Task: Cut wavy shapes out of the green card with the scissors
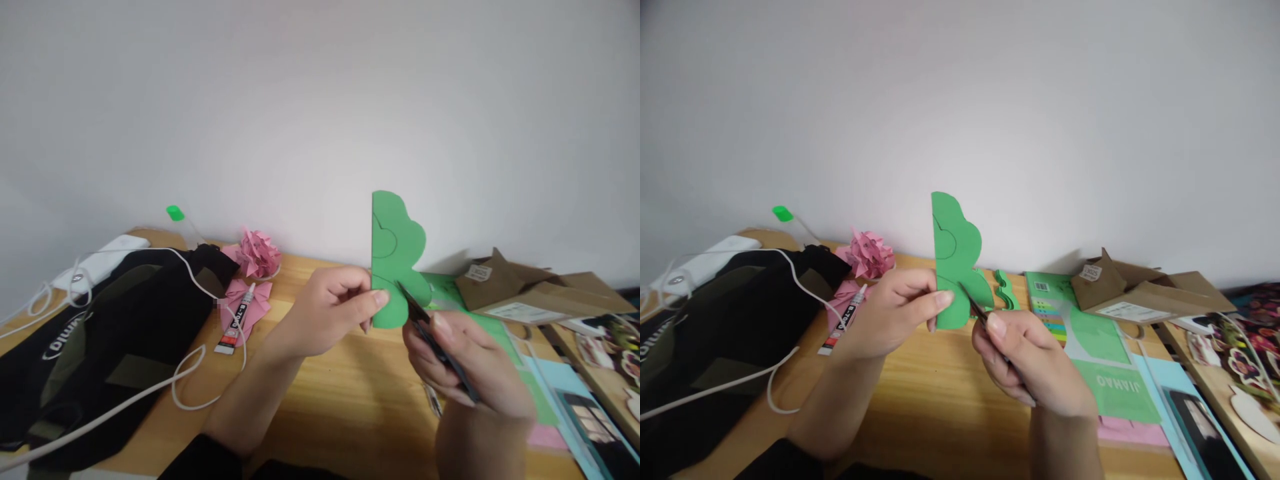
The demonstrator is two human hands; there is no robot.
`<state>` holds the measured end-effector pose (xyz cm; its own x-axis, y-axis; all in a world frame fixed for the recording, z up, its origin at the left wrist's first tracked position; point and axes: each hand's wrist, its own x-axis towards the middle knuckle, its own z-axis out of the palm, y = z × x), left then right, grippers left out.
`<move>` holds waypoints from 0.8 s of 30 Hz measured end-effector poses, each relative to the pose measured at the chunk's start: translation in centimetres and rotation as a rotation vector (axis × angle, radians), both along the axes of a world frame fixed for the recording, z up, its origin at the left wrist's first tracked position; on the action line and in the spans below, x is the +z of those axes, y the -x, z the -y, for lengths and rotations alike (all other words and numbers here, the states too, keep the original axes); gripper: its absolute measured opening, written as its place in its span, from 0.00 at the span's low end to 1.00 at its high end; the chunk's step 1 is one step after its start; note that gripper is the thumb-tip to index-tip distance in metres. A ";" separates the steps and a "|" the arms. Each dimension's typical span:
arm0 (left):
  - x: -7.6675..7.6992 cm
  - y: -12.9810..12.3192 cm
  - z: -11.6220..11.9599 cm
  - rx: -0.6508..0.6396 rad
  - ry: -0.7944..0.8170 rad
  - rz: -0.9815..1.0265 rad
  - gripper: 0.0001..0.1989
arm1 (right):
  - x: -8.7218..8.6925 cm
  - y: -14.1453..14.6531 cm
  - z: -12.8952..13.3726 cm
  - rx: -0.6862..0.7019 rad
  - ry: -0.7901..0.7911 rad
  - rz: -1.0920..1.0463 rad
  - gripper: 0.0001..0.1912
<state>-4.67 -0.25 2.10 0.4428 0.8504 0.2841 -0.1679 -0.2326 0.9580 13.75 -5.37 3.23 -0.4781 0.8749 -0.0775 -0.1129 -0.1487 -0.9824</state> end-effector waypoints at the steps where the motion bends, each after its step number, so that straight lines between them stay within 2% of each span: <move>1: 0.0 0.0 0.0 -0.012 -0.002 -0.009 0.16 | 0.2 -0.1 0.0 0.005 -0.017 0.019 0.26; 7: -0.1 0.1 0.1 0.014 -0.019 0.003 0.17 | 1.1 -0.1 -0.3 0.026 0.001 0.071 0.26; 24: 0.0 0.1 0.1 0.031 -0.002 0.089 0.17 | 1.4 0.3 -0.7 0.046 0.085 0.002 0.26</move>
<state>-4.80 -0.33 2.13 0.3891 0.8628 0.3227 -0.2455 -0.2405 0.9391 13.42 -4.70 4.60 -0.5175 0.8421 -0.1518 -0.1017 -0.2366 -0.9663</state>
